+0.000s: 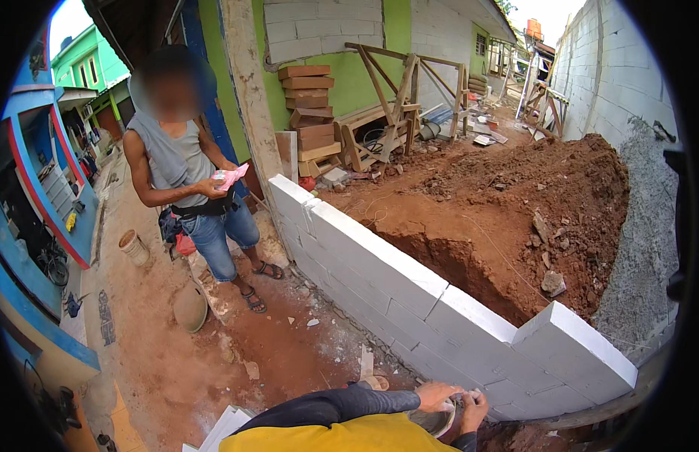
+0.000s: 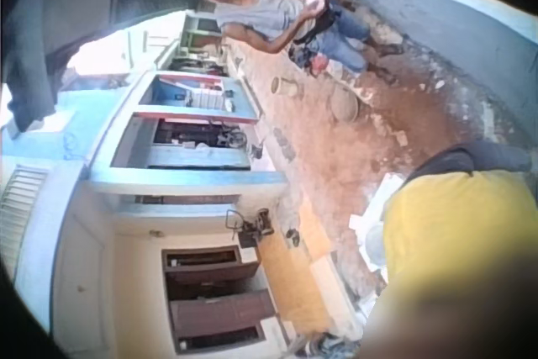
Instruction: The person mixes cement in a bucket, adds water, and applies mortar to a low wall. They place white blocks along the wall, tap them into position with a hammer, and continue laying additional blocks.
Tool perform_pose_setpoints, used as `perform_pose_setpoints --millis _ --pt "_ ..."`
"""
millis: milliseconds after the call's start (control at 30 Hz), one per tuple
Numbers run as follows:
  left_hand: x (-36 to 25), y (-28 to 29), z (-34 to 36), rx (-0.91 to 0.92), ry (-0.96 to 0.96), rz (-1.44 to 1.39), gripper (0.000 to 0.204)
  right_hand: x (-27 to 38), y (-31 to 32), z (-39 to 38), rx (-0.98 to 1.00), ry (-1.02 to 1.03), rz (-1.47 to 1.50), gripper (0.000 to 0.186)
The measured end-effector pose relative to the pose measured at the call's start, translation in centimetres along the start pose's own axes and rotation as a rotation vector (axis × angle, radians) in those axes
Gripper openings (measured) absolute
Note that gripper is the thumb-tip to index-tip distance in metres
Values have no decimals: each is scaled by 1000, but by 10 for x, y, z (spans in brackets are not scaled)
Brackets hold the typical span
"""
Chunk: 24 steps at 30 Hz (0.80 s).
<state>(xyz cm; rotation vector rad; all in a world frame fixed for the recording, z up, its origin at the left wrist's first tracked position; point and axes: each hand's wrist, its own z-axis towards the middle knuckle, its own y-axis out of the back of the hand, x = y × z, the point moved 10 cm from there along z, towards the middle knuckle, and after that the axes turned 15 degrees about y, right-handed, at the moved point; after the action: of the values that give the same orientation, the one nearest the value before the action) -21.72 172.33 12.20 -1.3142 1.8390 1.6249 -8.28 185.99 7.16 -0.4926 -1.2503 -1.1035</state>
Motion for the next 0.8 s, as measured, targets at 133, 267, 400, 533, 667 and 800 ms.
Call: perform_pose_setpoints --millis 133,267,400,533,667,800 --pt "-26 20 6 -142 -55 -106 36 19 -6 -4 -69 -170 258 6" --pt "-35 24 6 -131 -20 -112 35 26 -8 -19 -173 -375 526 10" --pt "-43 24 6 -157 -18 -143 33 51 11 -15 -60 -210 295 30" --pt "-2 14 1 -101 37 -165 41 18 86 -52 -174 -187 -114 39" --pt "122 16 -35 -123 333 -153 49 -71 137 -137 -248 -439 -284 31" --pt "275 49 -123 -246 819 -26 43 -119 113 -170 -98 -695 -185 25"
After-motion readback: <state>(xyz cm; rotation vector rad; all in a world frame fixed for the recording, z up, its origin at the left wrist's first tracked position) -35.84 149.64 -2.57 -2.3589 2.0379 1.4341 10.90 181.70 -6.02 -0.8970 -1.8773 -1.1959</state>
